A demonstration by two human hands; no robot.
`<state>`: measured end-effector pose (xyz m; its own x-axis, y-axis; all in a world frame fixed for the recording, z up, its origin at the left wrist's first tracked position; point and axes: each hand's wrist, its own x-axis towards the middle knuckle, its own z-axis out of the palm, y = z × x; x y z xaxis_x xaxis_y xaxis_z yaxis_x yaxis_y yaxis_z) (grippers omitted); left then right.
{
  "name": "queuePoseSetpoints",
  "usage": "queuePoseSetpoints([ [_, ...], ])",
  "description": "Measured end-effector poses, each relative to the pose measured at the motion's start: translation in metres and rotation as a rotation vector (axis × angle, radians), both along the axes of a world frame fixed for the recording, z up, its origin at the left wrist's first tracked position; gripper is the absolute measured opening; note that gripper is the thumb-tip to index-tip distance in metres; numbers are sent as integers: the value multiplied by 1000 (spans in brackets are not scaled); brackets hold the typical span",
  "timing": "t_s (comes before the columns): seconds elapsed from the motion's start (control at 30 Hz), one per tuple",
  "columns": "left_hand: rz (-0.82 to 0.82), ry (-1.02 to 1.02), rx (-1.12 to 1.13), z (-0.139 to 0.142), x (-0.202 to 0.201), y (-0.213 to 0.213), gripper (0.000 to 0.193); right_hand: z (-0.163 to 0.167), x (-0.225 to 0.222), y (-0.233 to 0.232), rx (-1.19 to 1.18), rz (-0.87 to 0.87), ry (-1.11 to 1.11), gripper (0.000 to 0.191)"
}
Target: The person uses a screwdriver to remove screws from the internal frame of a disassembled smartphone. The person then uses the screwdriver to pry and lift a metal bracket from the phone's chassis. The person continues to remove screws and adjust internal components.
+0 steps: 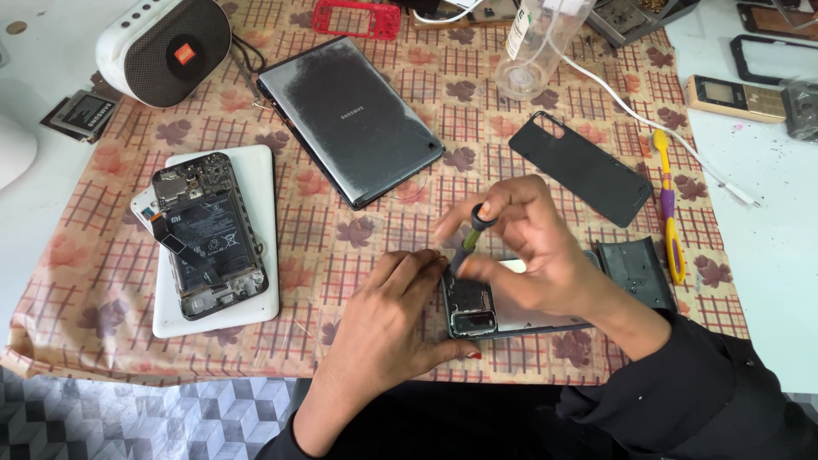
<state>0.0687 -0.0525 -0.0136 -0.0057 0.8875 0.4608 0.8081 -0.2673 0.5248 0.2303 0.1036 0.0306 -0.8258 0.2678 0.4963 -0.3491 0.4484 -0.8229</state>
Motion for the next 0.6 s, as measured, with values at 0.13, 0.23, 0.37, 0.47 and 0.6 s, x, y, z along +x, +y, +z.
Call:
queuePoseSetpoints([
  [0.13,-4,4,39,1,0,0,88,-3,0,-2,-53,-75,-24,58],
  [0.23,-2,-9,7,2,0,1,89,-1,4,-2,-152,-22,-161,50],
  [0.37,1,17,47,1,0,0,89,-4,4,-3,-4,-42,-13,66],
  [0.47,-4,-12,-2,1,0,1,90,-7,6,-3,-115,31,-54,57],
  [0.6,-2,-4,1,0,0,1,90,-10,5,-2,-18,-68,-11,64],
])
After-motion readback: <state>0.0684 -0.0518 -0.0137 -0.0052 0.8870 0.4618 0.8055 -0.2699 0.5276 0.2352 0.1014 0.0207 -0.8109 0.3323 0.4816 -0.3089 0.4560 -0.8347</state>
